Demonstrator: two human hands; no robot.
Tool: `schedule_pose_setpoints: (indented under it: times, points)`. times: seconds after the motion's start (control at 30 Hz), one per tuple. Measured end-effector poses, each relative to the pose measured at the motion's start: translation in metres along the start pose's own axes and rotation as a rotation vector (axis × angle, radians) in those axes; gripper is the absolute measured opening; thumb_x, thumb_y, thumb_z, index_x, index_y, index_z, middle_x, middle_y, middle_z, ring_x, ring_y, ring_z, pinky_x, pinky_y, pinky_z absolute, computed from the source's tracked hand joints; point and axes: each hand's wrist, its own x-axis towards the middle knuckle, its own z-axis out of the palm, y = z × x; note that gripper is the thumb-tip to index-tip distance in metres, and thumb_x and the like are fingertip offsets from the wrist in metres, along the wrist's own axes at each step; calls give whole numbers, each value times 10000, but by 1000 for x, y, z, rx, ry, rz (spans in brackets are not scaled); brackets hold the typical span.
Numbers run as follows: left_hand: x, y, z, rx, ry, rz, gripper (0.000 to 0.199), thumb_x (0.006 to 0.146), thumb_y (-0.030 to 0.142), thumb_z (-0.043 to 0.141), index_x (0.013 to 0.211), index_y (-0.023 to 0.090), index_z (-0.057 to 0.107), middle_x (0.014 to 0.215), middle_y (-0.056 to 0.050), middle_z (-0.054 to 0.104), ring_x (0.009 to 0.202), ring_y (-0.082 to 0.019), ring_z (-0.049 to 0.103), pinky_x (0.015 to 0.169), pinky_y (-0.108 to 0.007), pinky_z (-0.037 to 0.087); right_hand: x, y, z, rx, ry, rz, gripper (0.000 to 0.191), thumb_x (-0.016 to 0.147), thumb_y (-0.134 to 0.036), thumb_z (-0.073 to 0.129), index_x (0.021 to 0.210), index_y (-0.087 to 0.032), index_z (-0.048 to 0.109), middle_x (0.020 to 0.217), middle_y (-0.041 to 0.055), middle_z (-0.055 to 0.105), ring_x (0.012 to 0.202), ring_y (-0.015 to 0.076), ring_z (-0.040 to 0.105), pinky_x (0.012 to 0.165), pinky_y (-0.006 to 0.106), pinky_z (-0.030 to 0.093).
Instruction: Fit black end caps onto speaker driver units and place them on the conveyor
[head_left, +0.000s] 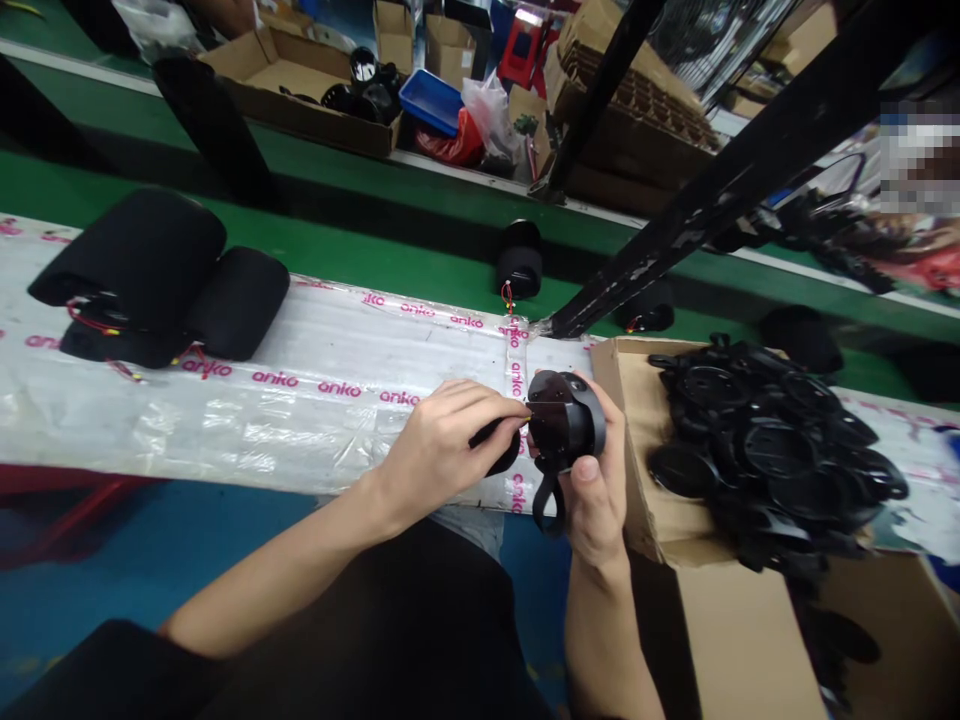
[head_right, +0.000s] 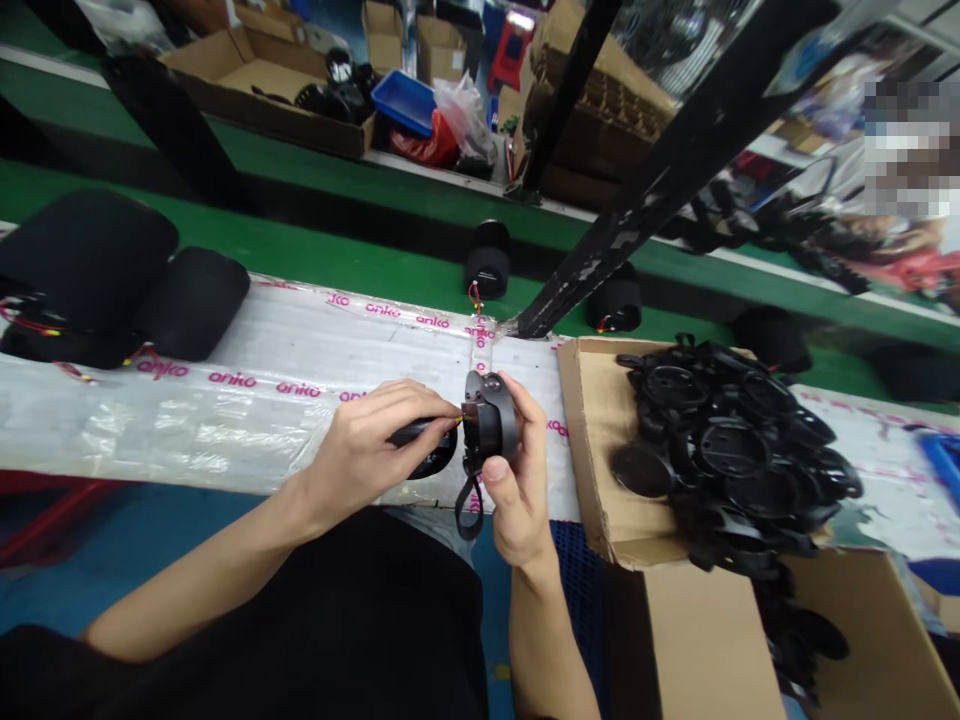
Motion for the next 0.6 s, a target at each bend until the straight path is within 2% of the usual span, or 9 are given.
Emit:
schedule_pose_setpoints:
  times: [0.1, 0.17, 0.27, 0.33, 0.43, 0.5, 0.6]
  points:
    - [0, 2, 0, 13, -15, -29, 94, 1049, 156, 650, 1073, 205, 726, 1018, -30, 830, 955, -197, 772, 961, -404, 588, 0, -4, -2, 4, -43, -48, 650, 977, -613, 677, 1561, -360, 545, 1622, 72, 574, 1538, 394, 510, 1297, 657, 382]
    - [1, 3, 0, -46, -20, -133, 38, 1029, 181, 697, 1044, 214, 711, 986, -16, 823, 923, -190, 771, 957, -395, 584, 1, -8, -5, 18, -123, -43, 636, 970, -611, 695, 1548, -373, 576, 1623, 59, 587, 1543, 398, 510, 1299, 663, 382]
    - [4, 4, -2, -128, -43, -240, 80, 990, 193, 759, 960, 221, 690, 921, 4, 802, 899, -182, 763, 945, -379, 579, 3, -11, -11, 21, -215, 5, 629, 972, -644, 676, 1531, -366, 608, 1635, 58, 588, 1544, 414, 510, 1288, 695, 382]
    - [4, 3, -3, -123, -68, -186, 74, 996, 186, 749, 952, 218, 699, 931, 1, 802, 931, -187, 757, 990, -400, 562, 3, -10, -14, 3, -213, 11, 658, 975, -674, 655, 1547, -355, 596, 1643, 61, 583, 1553, 406, 501, 1307, 683, 357]
    - [1, 1, -5, -68, -90, -81, 29, 996, 192, 741, 1021, 205, 739, 1096, -62, 800, 1078, -225, 744, 1059, -451, 544, 3, -6, -14, -40, -190, 37, 678, 1003, -701, 595, 1590, -367, 543, 1664, 53, 558, 1577, 380, 475, 1347, 651, 292]
    - [-3, -1, -7, -48, -87, -82, 41, 998, 198, 731, 1029, 199, 758, 1182, -100, 774, 1139, -243, 726, 1051, -455, 557, 2, -3, -14, -61, -173, 46, 669, 1026, -701, 548, 1607, -371, 518, 1672, 50, 547, 1583, 374, 467, 1352, 648, 281]
    - [-7, -1, -6, -127, -63, -141, 38, 1002, 180, 726, 1013, 207, 749, 1133, -78, 779, 1119, -229, 726, 1023, -422, 570, 2, 1, -12, -71, -189, 5, 660, 1041, -665, 539, 1617, -343, 507, 1680, 59, 537, 1592, 374, 459, 1345, 641, 309]
